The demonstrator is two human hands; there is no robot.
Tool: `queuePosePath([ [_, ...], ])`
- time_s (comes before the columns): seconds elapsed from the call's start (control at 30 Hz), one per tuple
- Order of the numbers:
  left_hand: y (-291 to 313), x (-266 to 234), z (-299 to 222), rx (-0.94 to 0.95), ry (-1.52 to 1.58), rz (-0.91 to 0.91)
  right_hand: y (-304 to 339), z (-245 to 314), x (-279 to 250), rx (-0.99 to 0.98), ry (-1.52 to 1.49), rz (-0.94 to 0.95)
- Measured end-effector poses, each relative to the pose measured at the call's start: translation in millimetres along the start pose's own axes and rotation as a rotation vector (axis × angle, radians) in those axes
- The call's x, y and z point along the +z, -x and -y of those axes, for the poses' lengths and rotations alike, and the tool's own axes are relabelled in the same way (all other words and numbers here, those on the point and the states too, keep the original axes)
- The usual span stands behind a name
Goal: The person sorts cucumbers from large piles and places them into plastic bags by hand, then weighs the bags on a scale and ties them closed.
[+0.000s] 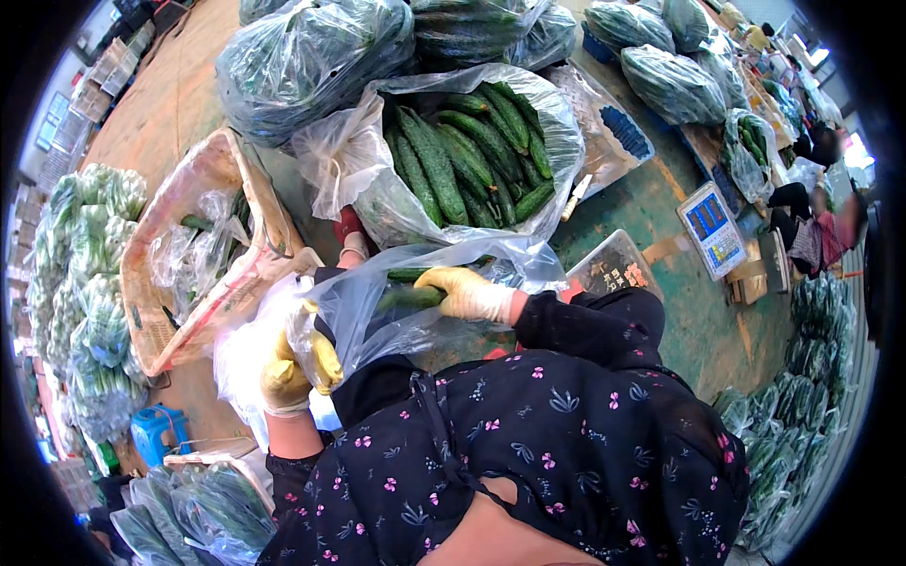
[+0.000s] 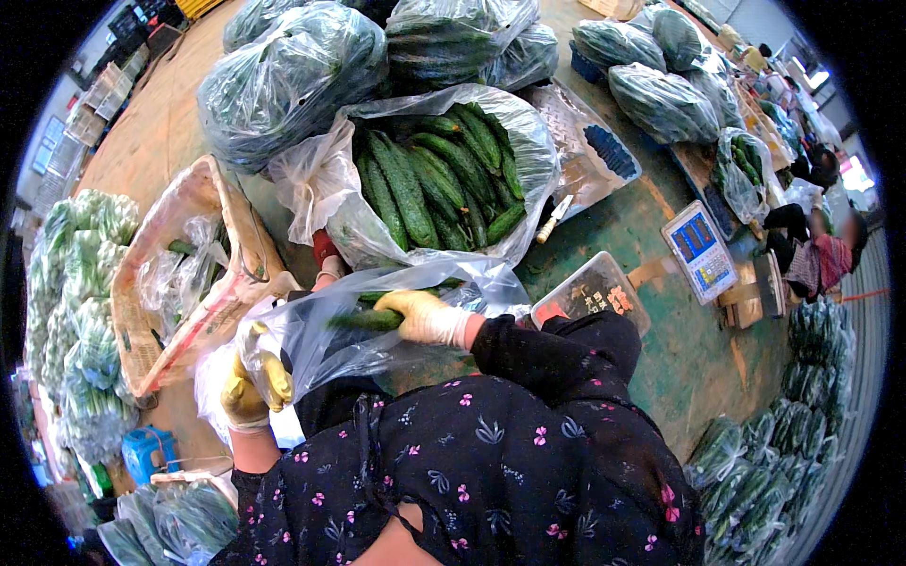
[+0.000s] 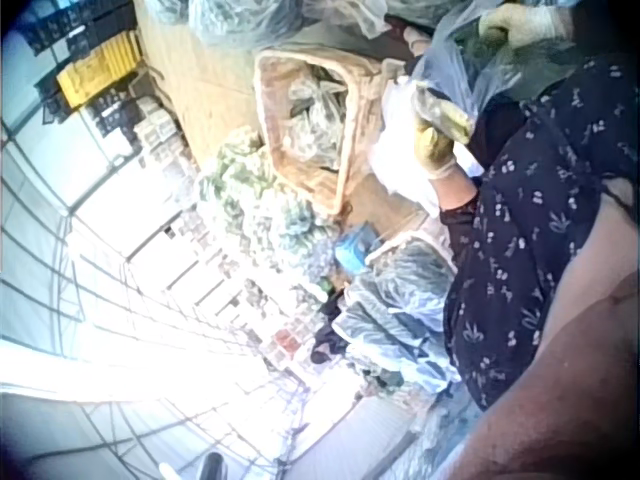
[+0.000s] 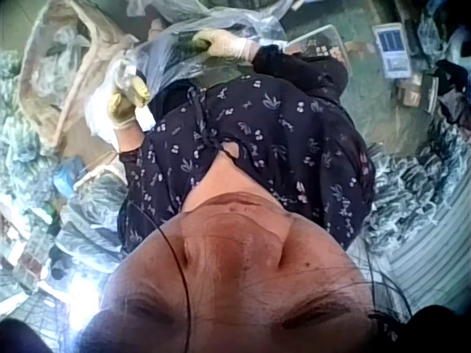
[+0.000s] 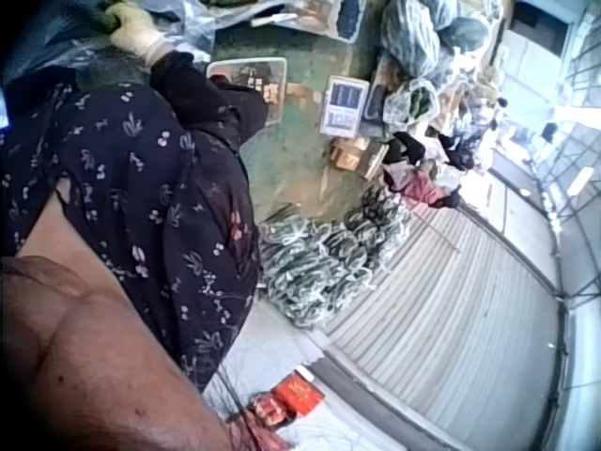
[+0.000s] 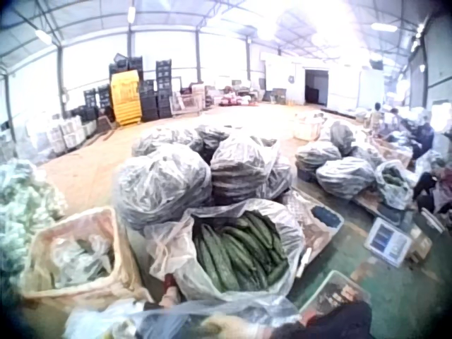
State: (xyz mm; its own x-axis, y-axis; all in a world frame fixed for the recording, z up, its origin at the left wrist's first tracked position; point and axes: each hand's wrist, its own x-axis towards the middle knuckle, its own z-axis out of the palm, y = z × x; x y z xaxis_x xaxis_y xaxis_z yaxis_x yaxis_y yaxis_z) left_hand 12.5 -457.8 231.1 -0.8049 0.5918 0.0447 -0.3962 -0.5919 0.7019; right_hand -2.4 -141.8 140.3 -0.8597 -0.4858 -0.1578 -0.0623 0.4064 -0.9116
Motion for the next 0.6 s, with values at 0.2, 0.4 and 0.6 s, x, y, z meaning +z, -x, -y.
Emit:
queuePosePath([
  [0.2, 14, -5, -6, 0.011, -0.055, -0.049, 16, -25, -23, 0.175, 0.471, -0.085],
  [0.4, 15, -2, 3, 0.015, -0.041, -0.058, 8, 62, -109, 0.127, -0.480, -0.053],
  [0.6, -3, 5, -8, -0.040, -0.069, -0.042, -61, -43, -99, 0.529, 0.300, -0.423],
])
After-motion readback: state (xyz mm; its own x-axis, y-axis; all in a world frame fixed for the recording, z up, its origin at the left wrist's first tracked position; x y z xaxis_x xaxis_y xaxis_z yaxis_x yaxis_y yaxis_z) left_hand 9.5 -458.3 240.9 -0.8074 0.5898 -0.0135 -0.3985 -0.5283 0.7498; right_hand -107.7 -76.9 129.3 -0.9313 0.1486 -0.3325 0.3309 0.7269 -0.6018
